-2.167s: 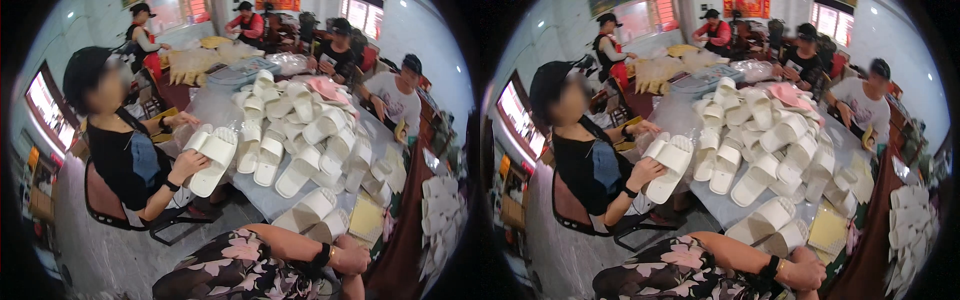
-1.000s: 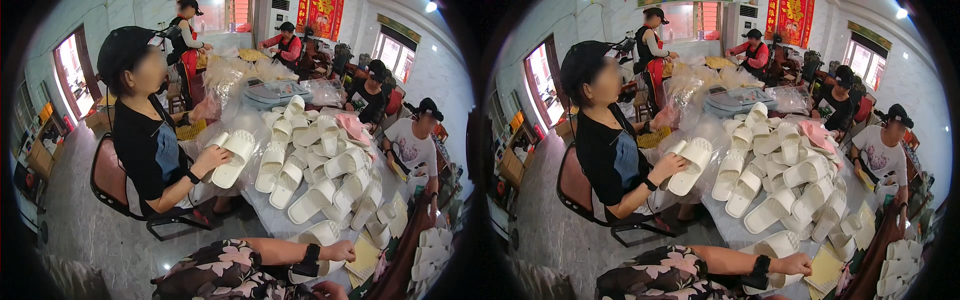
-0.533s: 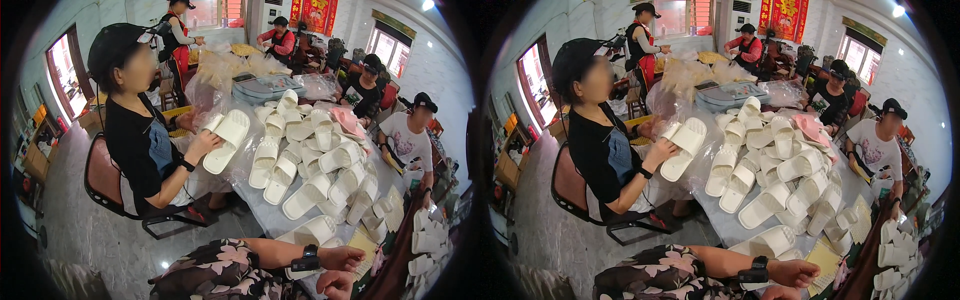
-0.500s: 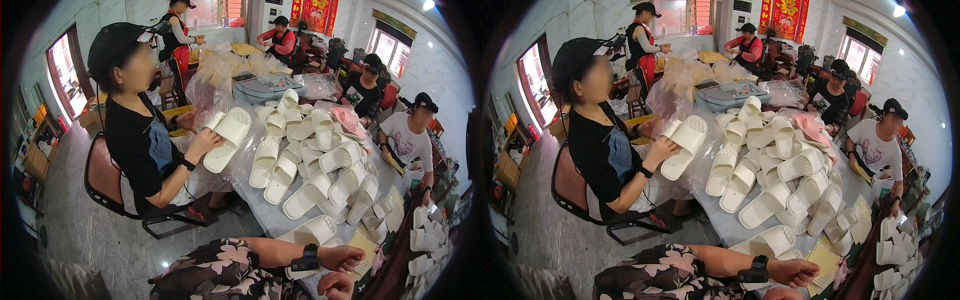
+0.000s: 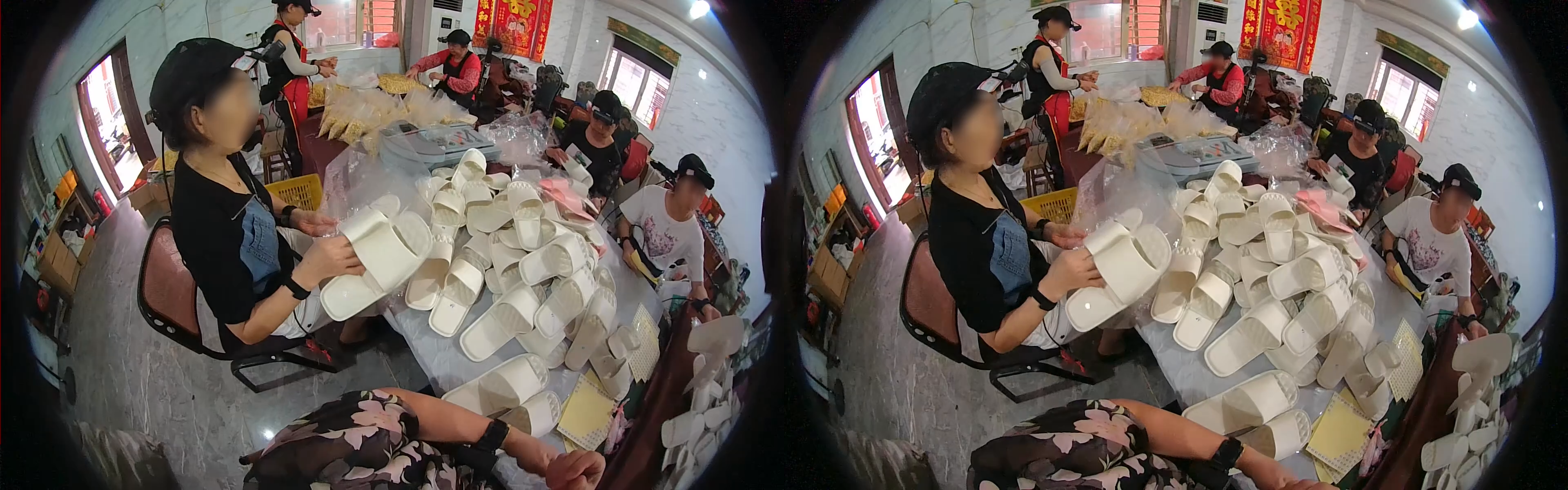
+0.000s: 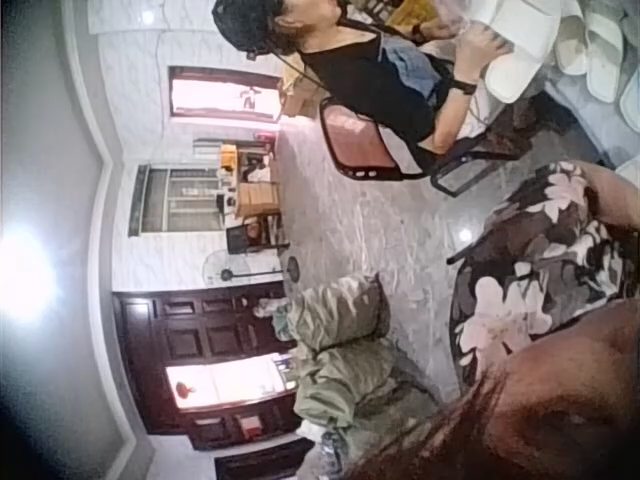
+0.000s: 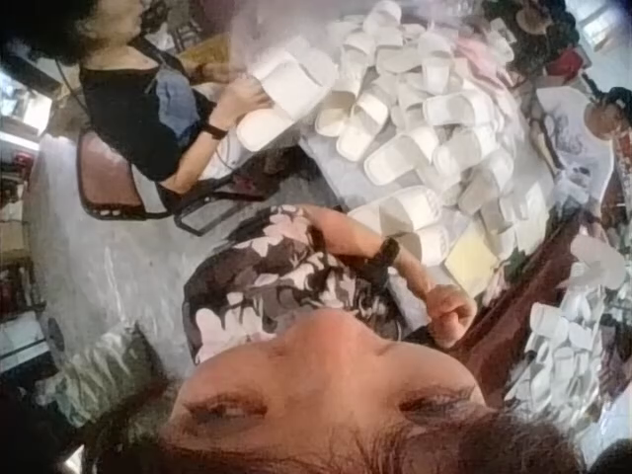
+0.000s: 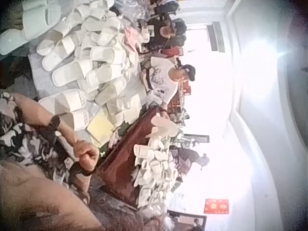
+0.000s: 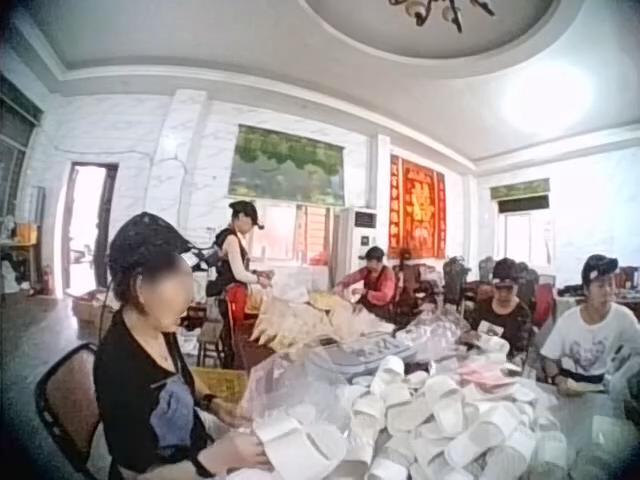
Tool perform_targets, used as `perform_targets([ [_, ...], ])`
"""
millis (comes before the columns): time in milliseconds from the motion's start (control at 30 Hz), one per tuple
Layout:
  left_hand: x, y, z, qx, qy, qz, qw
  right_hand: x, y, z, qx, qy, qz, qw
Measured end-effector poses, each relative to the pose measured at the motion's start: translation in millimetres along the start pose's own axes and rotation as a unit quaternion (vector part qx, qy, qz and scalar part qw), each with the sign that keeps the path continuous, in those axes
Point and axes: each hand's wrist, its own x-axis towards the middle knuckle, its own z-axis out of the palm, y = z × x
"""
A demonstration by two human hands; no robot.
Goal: Inspecting and assembling white plastic slippers at a production table.
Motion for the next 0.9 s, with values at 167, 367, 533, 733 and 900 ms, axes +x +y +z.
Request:
perform_targets([
  [167,186.9,6.4,92.4,-0.528,0.101,0.523,0.661,-9.2,12.6,-9.7,0.016,0.013,0.142,0.990],
  [367,72.7,-63.4,0.8,-0.731,-0.038,0.298,0.613,14.9,55.9,-37.0,-0.172,-0.281,0.338,0.882],
  [533,58.1,-61.4,-21.0,-0.705,-0.025,0.322,0.631,-10.2,77.0,-61.6,-0.384,-0.228,0.381,0.810],
  [733,38.4,-19.1,-19.7,-0.765,-0.072,0.365,0.526,-22.7,75.5,-55.6,-0.474,-0.168,0.393,0.770],
  [900,58.8,-39.4,-29.7,-0.685,-0.302,0.450,0.487,-17.7,74.0,-37.4,-0.571,-0.197,0.392,0.694],
])
